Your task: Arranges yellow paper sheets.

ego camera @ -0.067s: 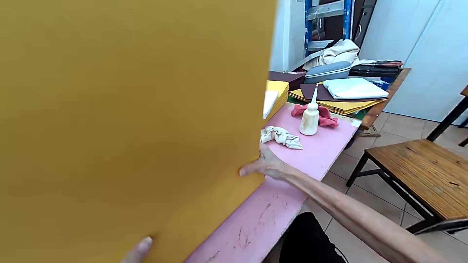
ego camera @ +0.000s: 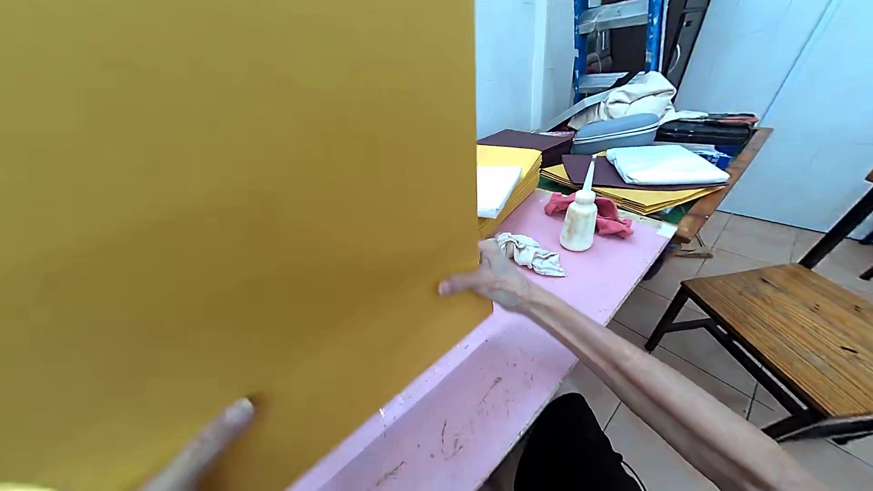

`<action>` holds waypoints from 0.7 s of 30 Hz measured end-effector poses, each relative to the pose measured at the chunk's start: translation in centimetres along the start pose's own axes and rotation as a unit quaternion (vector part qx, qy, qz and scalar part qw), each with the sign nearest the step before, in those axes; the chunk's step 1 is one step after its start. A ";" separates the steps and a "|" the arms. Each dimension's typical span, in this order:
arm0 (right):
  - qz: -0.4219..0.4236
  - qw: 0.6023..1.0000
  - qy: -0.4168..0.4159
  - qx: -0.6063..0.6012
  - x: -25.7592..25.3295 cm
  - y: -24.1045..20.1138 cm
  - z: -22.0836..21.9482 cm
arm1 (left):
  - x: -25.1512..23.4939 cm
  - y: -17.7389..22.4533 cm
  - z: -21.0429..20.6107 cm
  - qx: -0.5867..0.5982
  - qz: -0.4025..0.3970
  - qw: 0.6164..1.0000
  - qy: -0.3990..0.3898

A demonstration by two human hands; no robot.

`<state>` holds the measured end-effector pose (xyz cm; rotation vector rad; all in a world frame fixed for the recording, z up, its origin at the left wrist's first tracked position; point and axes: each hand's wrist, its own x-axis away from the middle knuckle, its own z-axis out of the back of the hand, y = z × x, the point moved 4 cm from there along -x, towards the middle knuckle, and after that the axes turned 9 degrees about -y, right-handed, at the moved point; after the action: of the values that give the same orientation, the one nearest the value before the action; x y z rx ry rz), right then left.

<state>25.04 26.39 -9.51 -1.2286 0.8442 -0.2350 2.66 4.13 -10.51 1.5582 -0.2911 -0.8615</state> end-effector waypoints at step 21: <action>0.102 0.987 0.071 -0.105 -30.4 -0.9 20.4 | -45.4 9.8 -16.2 -0.040 -0.307 0.939 -0.153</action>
<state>18.33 58.70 6.34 -1.3218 1.1339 -0.0700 -14.90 43.10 13.76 1.4486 0.0215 -1.5913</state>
